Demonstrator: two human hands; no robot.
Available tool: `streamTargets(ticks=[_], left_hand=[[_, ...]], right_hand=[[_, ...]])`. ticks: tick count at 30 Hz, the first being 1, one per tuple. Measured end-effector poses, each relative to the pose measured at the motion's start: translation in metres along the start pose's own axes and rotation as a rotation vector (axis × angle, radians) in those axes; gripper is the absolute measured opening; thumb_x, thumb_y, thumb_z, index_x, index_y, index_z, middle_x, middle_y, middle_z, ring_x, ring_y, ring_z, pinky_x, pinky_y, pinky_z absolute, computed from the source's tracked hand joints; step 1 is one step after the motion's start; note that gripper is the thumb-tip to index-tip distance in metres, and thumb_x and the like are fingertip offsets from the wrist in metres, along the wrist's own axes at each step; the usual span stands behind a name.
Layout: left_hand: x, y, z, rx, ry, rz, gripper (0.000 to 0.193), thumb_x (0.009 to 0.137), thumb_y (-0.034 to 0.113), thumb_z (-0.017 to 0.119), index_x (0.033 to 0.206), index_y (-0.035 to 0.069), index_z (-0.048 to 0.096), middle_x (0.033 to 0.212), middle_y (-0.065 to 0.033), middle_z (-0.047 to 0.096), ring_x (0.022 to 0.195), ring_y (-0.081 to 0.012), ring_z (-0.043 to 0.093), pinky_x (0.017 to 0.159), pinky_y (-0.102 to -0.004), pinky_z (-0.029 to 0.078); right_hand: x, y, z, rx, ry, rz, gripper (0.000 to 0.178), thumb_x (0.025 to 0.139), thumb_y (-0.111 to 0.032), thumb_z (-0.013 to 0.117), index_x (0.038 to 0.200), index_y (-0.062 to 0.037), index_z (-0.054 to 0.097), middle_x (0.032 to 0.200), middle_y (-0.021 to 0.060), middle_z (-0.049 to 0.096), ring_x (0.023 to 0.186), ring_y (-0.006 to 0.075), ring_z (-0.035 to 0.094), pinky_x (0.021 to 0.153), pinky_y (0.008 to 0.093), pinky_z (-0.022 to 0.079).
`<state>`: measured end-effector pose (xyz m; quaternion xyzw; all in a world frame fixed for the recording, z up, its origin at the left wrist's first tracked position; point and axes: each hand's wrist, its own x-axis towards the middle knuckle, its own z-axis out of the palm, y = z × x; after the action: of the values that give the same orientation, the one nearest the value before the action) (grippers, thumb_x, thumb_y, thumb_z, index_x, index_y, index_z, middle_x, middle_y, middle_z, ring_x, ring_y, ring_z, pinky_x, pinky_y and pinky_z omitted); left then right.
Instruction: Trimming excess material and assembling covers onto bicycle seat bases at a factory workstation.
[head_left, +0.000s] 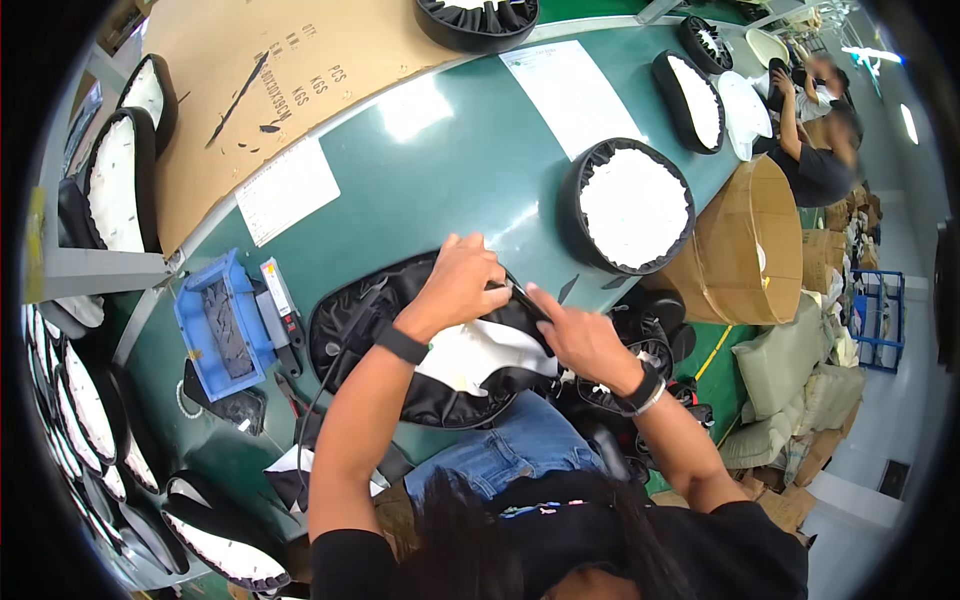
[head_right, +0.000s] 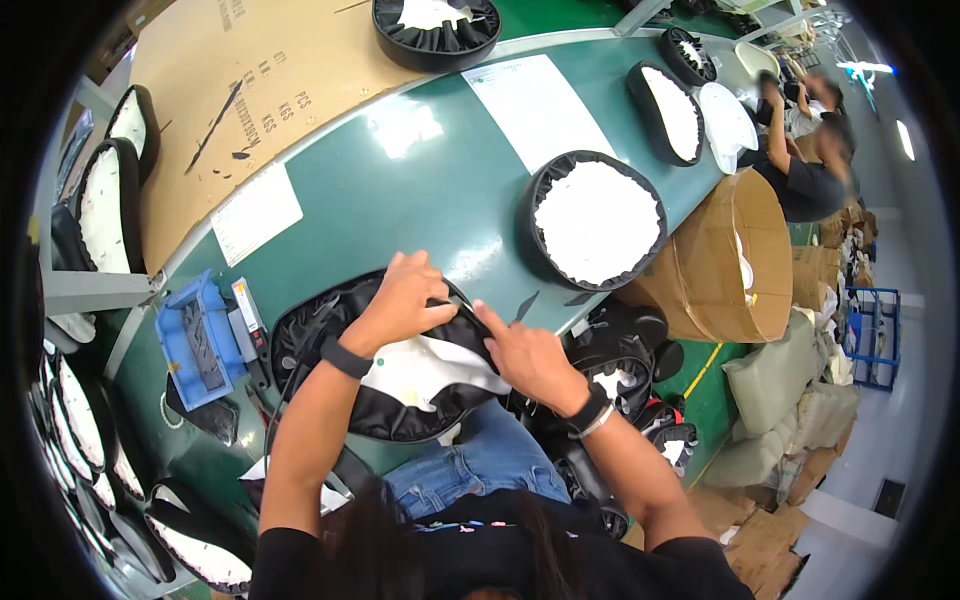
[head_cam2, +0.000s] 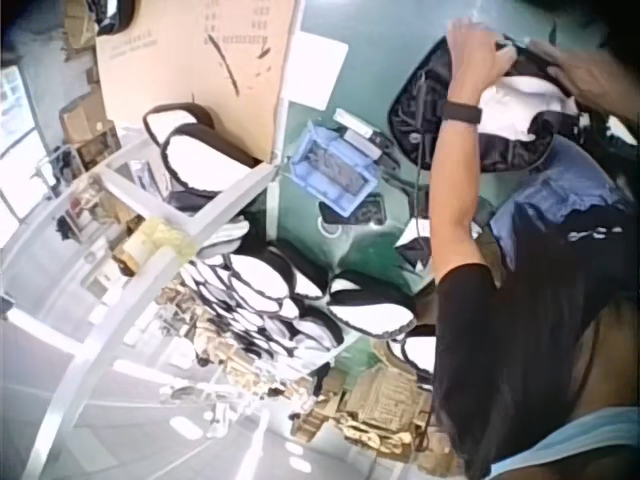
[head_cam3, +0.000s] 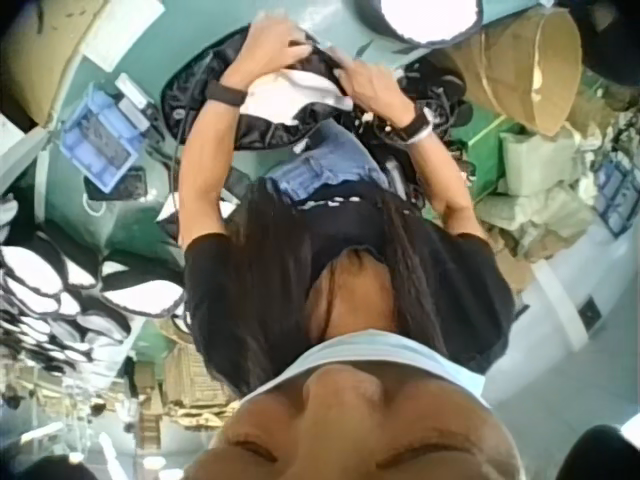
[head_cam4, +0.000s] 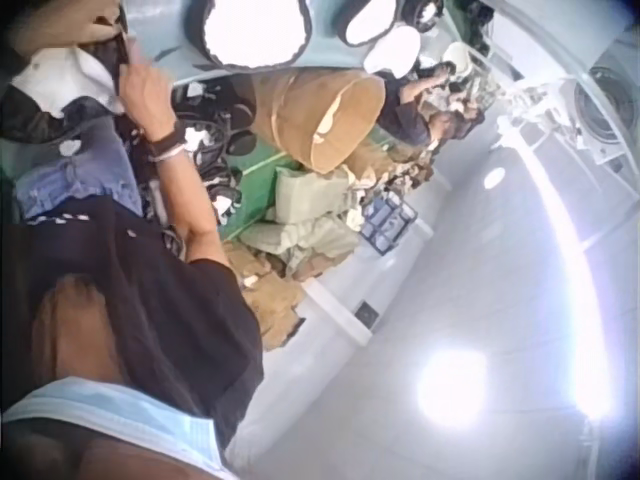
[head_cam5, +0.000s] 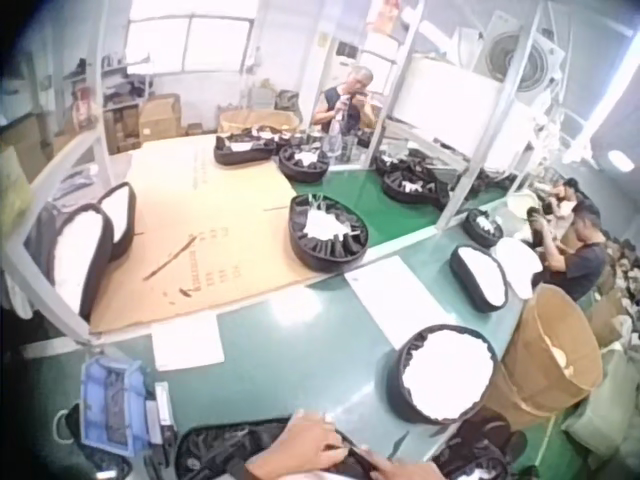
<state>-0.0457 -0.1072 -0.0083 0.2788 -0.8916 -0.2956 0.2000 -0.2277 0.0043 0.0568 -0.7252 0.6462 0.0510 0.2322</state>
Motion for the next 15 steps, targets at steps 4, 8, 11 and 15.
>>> streamTargets(ticks=[4, 8, 11, 15], left_hand=[[0.003, -0.015, -0.009, -0.901, 0.108, -0.168, 0.026, 0.072, 0.014, 0.069, 0.055, 0.004, 0.052, 0.058, 0.0014, 0.042, 0.071, -0.0149, 0.043, 0.069, -0.0307, 0.03], [-0.006, -0.026, -0.02, -1.388, 0.324, -0.297, 0.026, 0.075, 0.013, 0.066, 0.061, 0.005, 0.047, 0.068, 0.0004, 0.043, 0.076, -0.0152, 0.046, 0.077, -0.03, 0.037], [0.006, -0.019, -0.037, -1.874, 0.938, -0.123, 0.019, 0.077, 0.016, 0.064, 0.068, 0.004, 0.052, 0.078, -0.0012, 0.05, 0.08, -0.0162, 0.049, 0.089, -0.0348, 0.041], [-0.025, -0.035, -0.082, -0.284, 0.382, -0.359, 0.022, 0.076, 0.017, 0.069, 0.069, -0.001, 0.058, 0.078, -0.0087, 0.055, 0.078, -0.027, 0.052, 0.08, -0.0321, 0.043]], right_hand=[[-0.036, -0.01, 0.019, 0.241, -0.06, 0.177, 0.054, 0.09, -0.017, 0.051, 0.139, -0.0083, 0.031, 0.076, 0.0258, 0.062, 0.067, 0.0453, 0.059, 0.061, 0.0513, 0.047], [-0.072, -0.048, 0.04, 0.268, -0.083, 0.318, 0.058, 0.091, -0.018, 0.052, 0.141, -0.0055, 0.025, 0.073, 0.0275, 0.061, 0.064, 0.046, 0.059, 0.06, 0.0549, 0.047], [-0.102, -0.067, 0.05, 0.396, -0.095, 0.312, 0.061, 0.09, -0.019, 0.055, 0.141, -0.0063, 0.024, 0.082, 0.0266, 0.063, 0.067, 0.0471, 0.06, 0.062, 0.0563, 0.047], [-0.075, -0.037, 0.049, 0.521, 0.234, 0.099, 0.059, 0.091, -0.016, 0.054, 0.141, -0.0068, 0.024, 0.105, 0.0232, 0.06, 0.065, 0.0361, 0.064, 0.06, 0.0446, 0.051]])
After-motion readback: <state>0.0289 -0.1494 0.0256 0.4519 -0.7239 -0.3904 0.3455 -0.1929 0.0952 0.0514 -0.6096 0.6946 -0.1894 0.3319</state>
